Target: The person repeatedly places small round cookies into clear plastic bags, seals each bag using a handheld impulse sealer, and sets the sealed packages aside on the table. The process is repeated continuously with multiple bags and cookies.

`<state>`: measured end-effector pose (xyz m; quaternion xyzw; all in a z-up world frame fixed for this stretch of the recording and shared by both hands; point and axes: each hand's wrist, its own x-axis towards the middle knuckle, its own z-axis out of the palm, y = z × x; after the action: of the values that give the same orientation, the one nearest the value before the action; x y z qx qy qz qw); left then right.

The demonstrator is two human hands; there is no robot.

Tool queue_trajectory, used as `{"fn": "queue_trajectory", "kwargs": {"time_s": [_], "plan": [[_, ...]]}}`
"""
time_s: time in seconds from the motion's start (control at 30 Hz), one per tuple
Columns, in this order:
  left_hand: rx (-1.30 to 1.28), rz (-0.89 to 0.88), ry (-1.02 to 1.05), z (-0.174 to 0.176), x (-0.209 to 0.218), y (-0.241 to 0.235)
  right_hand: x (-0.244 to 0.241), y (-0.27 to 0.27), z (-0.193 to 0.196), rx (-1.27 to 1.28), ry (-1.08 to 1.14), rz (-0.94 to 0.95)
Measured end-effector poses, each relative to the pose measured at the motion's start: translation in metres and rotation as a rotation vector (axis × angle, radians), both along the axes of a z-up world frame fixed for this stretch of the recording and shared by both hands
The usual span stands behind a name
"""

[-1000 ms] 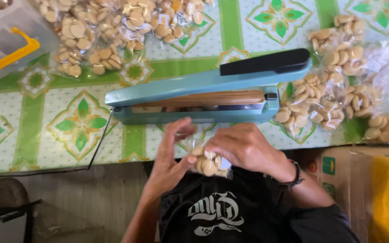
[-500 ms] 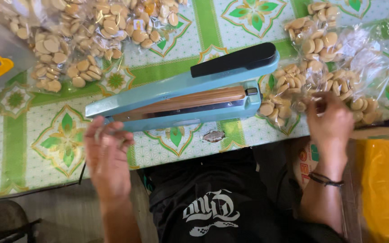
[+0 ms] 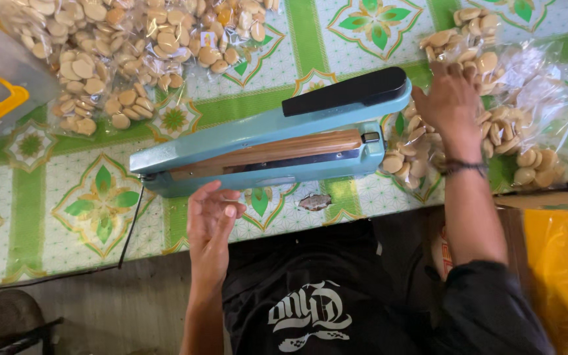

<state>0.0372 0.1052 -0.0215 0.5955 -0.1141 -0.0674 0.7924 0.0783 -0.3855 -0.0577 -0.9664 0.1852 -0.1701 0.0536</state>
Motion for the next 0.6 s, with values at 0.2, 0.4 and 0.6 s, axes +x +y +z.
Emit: {"fn": "queue_trajectory", "kwargs": {"time_s": [0.2, 0.4, 0.6], "plan": [[-0.012, -0.018, 0.014, -0.009, -0.004, 0.002, 0.057, -0.026, -0.035, -0.084, 0.325, 0.118], [-0.042, -0.057, 0.014, -0.021, -0.003, 0.004, 0.019, -0.011, 0.049, 0.074, 0.271, 0.225], [0.068, -0.177, -0.001, -0.025, -0.002, -0.025, -0.082, 0.063, 0.155, -0.139, -0.161, 0.383]]}}
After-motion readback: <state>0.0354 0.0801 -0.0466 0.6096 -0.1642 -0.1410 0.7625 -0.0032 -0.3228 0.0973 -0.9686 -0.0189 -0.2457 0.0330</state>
